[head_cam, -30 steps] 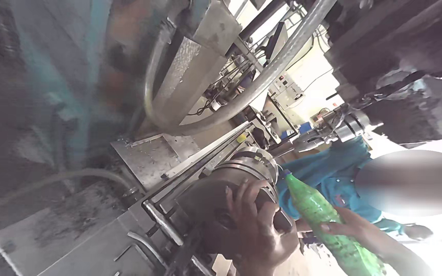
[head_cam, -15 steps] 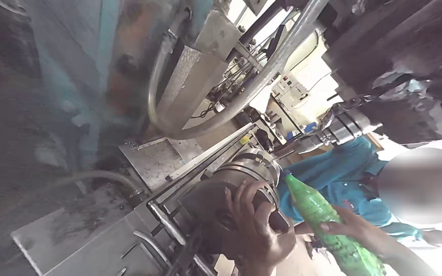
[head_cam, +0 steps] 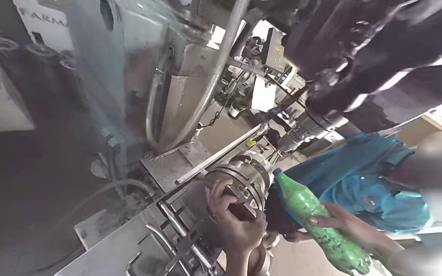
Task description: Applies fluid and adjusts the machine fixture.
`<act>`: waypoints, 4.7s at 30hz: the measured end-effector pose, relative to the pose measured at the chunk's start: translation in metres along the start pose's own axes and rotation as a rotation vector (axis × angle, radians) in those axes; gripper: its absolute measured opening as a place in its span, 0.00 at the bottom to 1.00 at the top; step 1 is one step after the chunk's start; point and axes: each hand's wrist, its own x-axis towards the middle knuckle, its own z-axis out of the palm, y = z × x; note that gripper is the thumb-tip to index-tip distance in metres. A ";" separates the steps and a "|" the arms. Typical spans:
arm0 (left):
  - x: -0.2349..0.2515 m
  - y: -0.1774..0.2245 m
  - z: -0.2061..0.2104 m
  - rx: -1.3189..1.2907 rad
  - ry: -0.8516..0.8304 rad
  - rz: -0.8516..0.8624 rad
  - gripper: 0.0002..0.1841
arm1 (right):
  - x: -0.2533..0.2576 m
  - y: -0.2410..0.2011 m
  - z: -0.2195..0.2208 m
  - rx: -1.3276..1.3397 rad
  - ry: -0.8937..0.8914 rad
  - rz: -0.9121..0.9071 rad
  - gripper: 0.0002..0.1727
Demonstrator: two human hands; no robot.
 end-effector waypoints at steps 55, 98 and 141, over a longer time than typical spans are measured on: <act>-0.007 0.042 0.038 1.144 0.196 0.028 0.16 | 0.113 0.144 -0.028 0.957 -0.942 -0.221 0.40; -0.011 0.045 0.034 1.106 0.165 0.028 0.17 | 0.117 0.216 -0.005 0.442 -0.767 -0.629 0.57; -0.128 0.069 -0.145 0.736 -0.141 -0.636 0.14 | 0.142 0.318 0.169 0.134 0.425 -0.172 0.62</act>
